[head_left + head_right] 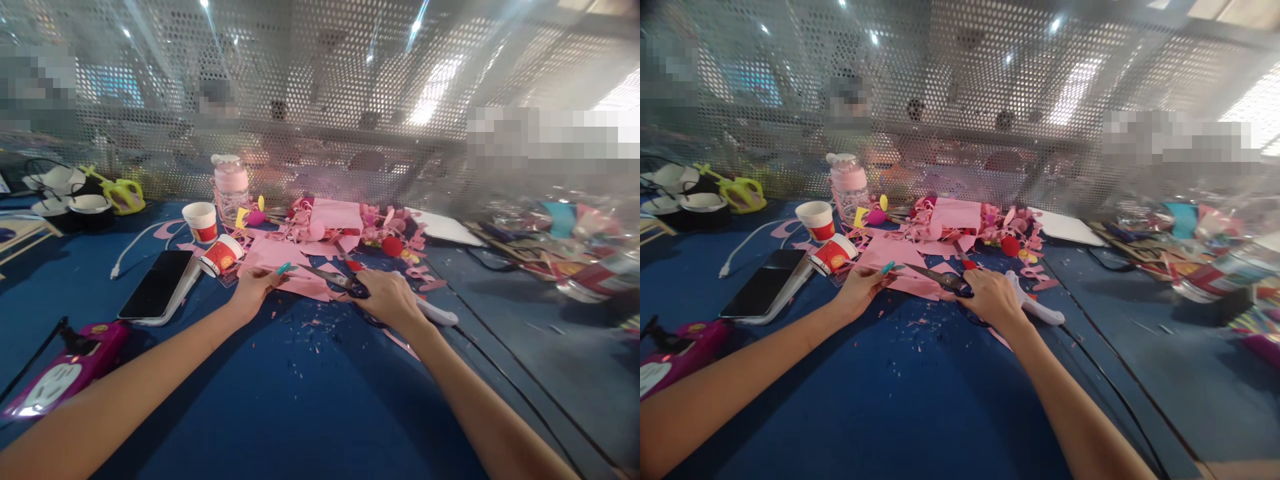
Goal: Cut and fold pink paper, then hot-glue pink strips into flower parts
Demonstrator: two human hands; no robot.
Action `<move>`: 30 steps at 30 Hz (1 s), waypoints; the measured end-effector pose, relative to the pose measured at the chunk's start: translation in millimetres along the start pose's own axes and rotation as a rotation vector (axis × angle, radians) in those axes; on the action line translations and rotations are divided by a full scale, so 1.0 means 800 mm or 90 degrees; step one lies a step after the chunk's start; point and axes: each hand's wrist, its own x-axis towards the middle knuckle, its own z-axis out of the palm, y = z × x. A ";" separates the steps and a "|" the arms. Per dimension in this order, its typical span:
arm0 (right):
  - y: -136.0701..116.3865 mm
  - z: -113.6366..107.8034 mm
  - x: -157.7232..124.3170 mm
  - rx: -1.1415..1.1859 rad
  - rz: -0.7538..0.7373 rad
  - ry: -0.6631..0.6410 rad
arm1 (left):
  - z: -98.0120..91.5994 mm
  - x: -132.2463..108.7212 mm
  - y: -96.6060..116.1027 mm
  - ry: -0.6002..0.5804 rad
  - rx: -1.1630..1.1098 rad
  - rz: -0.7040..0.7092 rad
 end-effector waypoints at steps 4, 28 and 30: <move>0.003 0.005 -0.001 0.040 0.031 0.024 | 0.002 -0.001 0.002 -0.006 -0.005 0.000; -0.018 -0.005 -0.001 -0.059 0.025 0.076 | 0.000 -0.004 0.002 -0.035 0.001 -0.013; -0.018 -0.004 0.000 -0.052 0.038 0.063 | 0.000 -0.004 0.003 -0.040 0.004 -0.012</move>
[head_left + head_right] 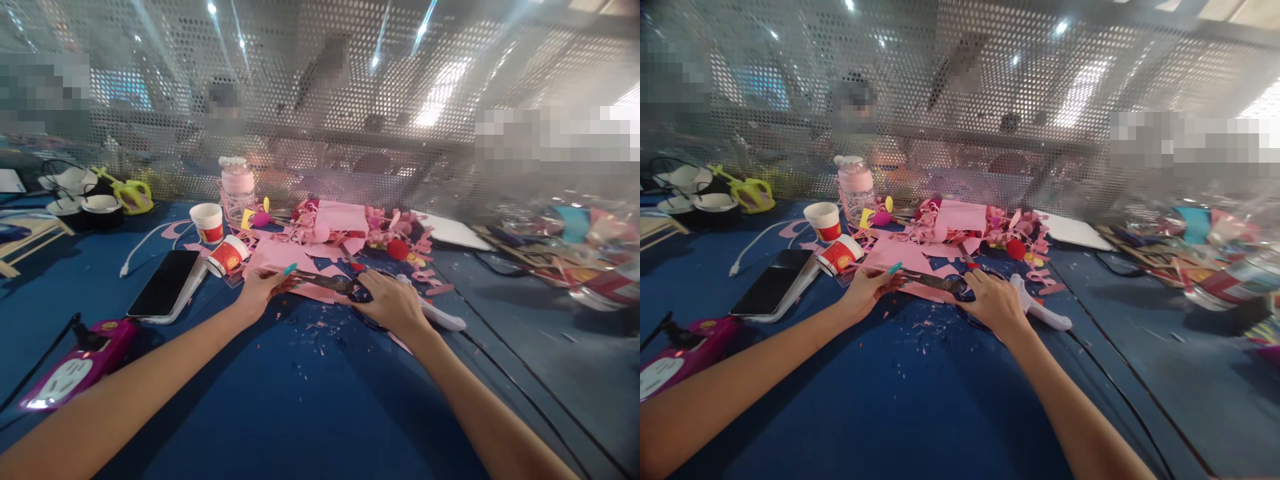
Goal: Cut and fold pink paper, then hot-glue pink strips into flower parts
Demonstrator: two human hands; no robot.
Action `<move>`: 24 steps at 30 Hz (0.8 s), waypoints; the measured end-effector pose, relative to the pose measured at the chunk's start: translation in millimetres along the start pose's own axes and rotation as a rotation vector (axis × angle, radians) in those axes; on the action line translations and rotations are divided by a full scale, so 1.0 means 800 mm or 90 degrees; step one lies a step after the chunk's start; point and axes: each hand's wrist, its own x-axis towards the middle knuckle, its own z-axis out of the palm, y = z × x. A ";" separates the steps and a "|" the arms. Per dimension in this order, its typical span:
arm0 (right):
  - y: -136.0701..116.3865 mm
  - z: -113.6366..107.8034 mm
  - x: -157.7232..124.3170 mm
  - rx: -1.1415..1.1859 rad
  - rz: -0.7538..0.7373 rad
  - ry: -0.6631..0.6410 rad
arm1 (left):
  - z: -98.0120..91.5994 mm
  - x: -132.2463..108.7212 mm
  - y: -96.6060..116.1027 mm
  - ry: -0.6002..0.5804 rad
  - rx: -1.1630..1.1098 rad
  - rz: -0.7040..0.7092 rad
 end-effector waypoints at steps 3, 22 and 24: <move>0.000 0.001 0.000 0.006 0.013 -0.029 | 0.001 -0.001 0.001 -0.001 0.006 0.000; 0.000 -0.010 -0.003 0.039 0.041 -0.084 | 0.008 -0.003 0.004 0.030 -0.050 -0.032; -0.001 -0.011 -0.002 0.035 0.025 -0.053 | 0.009 -0.002 0.002 0.027 -0.041 -0.025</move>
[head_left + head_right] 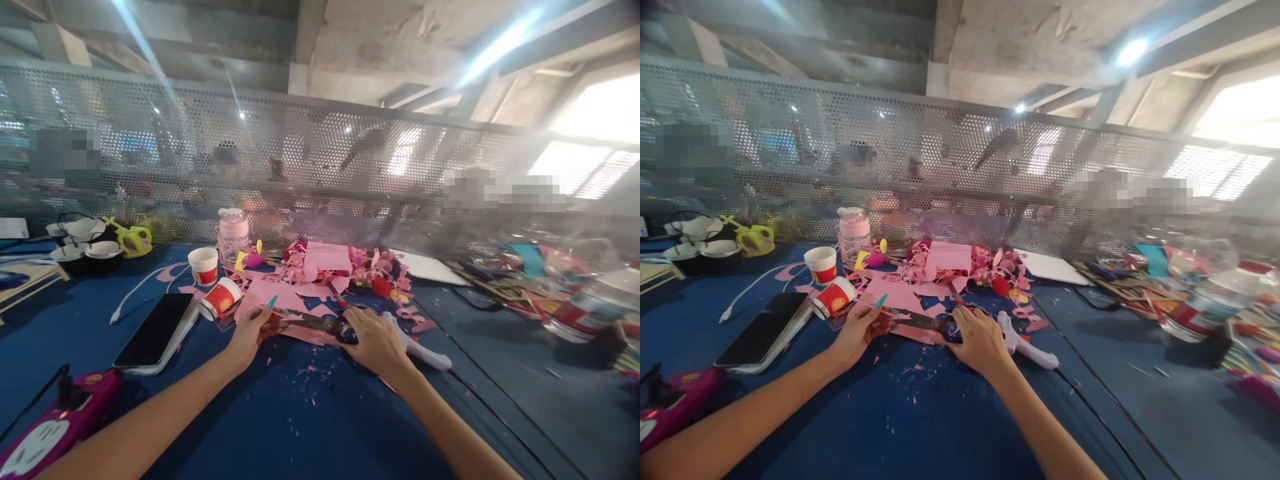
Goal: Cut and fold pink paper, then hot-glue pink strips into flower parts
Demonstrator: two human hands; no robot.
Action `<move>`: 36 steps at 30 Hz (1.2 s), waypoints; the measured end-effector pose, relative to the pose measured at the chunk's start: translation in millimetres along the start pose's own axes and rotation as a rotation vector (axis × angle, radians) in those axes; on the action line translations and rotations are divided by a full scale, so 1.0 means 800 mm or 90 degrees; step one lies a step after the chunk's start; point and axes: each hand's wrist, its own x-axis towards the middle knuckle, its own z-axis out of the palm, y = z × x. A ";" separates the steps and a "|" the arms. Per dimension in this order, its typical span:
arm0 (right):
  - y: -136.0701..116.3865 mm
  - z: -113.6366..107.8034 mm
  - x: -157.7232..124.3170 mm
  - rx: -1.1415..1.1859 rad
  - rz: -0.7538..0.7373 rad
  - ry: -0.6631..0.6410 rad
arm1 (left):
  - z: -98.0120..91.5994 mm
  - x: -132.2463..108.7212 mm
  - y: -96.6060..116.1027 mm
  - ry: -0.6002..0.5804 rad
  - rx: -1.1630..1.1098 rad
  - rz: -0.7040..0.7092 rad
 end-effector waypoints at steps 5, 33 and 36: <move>0.002 0.004 -0.001 -0.010 -0.027 0.073 | 0.000 0.001 -0.001 0.003 0.000 0.028; -0.002 0.007 0.001 -0.086 -0.001 0.103 | -0.004 0.000 0.000 -0.010 -0.012 0.021; -0.003 0.007 0.000 -0.085 -0.007 0.105 | -0.004 -0.001 0.001 0.000 -0.024 0.006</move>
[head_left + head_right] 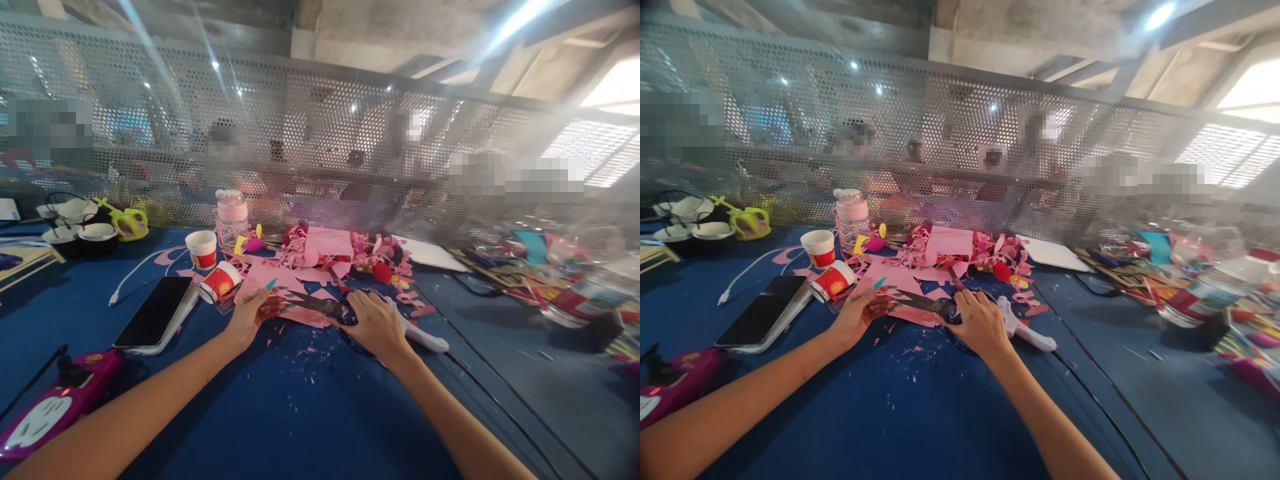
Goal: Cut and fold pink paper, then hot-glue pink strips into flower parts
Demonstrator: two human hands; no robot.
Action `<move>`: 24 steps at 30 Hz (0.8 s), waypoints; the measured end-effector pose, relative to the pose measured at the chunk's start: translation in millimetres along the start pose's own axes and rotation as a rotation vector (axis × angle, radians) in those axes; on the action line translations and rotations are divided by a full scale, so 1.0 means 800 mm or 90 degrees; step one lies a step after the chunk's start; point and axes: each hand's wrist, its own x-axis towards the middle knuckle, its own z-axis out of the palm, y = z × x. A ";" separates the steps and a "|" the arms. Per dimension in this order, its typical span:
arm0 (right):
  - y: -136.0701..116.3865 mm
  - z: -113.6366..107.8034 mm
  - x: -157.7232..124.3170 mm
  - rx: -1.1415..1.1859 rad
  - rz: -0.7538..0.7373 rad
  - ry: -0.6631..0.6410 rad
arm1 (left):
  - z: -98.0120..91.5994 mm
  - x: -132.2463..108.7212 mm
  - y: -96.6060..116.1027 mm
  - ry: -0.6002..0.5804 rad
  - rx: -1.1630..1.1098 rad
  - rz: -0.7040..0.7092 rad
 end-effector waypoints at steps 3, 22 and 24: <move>0.000 0.002 -0.001 0.006 0.001 -0.001 | -0.001 0.001 -0.001 0.004 0.001 -0.006; 0.005 0.002 -0.001 0.007 0.000 -0.021 | 0.000 0.002 -0.002 -0.027 0.013 0.022; 0.005 0.002 -0.001 0.013 -0.002 -0.034 | -0.001 0.001 -0.002 -0.031 0.014 0.024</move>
